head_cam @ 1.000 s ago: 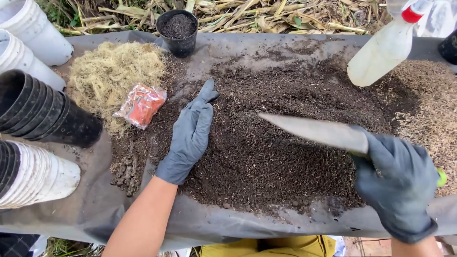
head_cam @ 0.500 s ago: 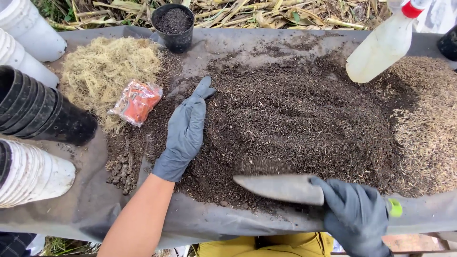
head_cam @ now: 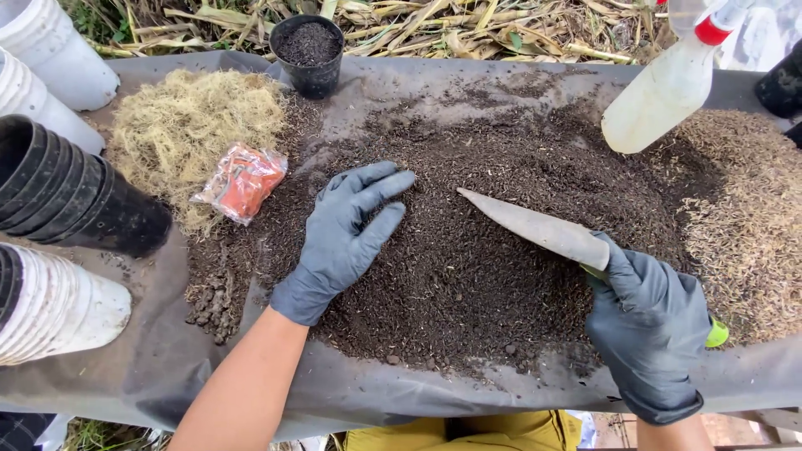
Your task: A person wearing gloves mixes a pile of soil on a table using their hands and a hand trowel.
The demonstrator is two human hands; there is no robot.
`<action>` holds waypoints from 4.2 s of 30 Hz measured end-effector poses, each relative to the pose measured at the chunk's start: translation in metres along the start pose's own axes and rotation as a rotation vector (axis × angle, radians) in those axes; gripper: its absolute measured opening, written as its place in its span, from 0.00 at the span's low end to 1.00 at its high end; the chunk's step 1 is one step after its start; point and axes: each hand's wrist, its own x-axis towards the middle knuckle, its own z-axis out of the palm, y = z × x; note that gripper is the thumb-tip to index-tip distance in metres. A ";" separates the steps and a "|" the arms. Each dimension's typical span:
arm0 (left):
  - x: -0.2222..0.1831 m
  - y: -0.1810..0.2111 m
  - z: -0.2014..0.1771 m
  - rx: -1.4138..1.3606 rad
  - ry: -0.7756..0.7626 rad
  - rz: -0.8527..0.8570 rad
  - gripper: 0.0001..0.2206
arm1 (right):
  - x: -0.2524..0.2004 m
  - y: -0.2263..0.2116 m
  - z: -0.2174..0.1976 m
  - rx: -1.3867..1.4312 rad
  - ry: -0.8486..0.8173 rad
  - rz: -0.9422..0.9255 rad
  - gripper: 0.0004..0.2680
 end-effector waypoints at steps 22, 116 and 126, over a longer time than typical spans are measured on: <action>0.006 -0.009 -0.007 0.901 -0.063 0.178 0.22 | -0.035 0.078 0.028 -0.435 -0.387 0.466 0.13; 0.004 -0.019 -0.009 0.161 0.086 0.068 0.30 | -0.012 0.065 -0.004 0.072 -0.056 -0.099 0.12; 0.002 -0.012 -0.004 0.054 0.106 -0.005 0.29 | -0.092 0.062 -0.021 0.070 -0.202 -0.247 0.22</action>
